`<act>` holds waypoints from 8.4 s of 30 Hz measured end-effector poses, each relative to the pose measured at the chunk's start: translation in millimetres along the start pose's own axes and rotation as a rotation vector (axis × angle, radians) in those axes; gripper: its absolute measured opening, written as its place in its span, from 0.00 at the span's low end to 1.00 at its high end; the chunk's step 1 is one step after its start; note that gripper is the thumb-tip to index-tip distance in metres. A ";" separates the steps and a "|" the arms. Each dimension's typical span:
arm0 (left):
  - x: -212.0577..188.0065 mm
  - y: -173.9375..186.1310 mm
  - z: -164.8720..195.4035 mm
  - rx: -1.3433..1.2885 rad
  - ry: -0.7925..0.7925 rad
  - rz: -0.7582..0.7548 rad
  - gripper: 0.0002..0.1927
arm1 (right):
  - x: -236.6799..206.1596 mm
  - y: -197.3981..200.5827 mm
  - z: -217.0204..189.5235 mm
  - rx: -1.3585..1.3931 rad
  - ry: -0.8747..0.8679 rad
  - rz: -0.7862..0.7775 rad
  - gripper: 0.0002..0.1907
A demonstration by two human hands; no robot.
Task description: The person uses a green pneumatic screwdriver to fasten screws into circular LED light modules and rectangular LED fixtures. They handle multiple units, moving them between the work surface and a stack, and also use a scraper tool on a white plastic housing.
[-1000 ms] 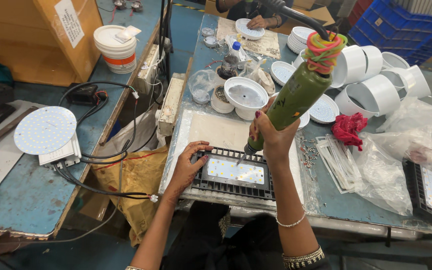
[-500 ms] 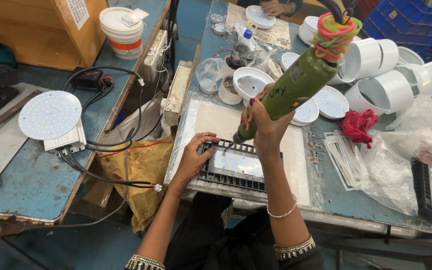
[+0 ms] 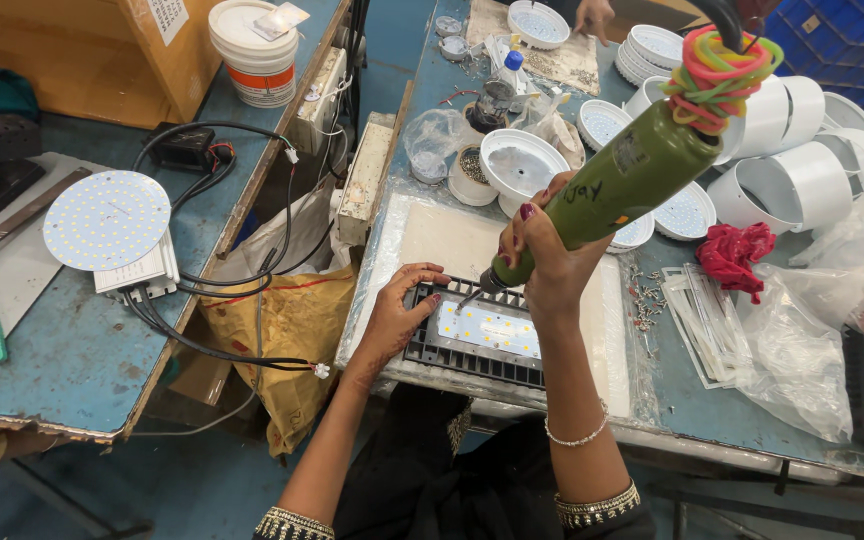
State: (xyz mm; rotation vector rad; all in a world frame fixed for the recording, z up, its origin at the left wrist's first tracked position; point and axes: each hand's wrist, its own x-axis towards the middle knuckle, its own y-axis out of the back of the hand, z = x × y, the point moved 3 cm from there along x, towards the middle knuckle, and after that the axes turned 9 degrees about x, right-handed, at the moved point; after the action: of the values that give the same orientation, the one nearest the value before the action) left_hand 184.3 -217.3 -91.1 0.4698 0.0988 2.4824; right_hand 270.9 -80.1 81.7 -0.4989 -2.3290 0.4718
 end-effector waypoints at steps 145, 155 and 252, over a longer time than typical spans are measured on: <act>-1.9 -153.1 62.0 0.771 -0.183 -0.140 0.06 | -76.4 147.6 -126.1 -0.420 -0.078 0.022 0.12; 67.4 -146.6 63.6 0.590 -0.247 -0.115 0.04 | -67.1 144.6 -130.5 -0.253 -0.012 0.049 0.10; -13.9 -51.1 38.6 0.823 0.125 0.118 0.27 | -42.4 74.4 -79.7 -0.055 -0.026 -0.112 0.17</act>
State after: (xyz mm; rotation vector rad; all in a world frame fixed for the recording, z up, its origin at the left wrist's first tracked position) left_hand 236.7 -185.2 -68.3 0.6548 1.1954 2.4942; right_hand 371.7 -20.8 78.6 -0.3880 -2.3860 0.3640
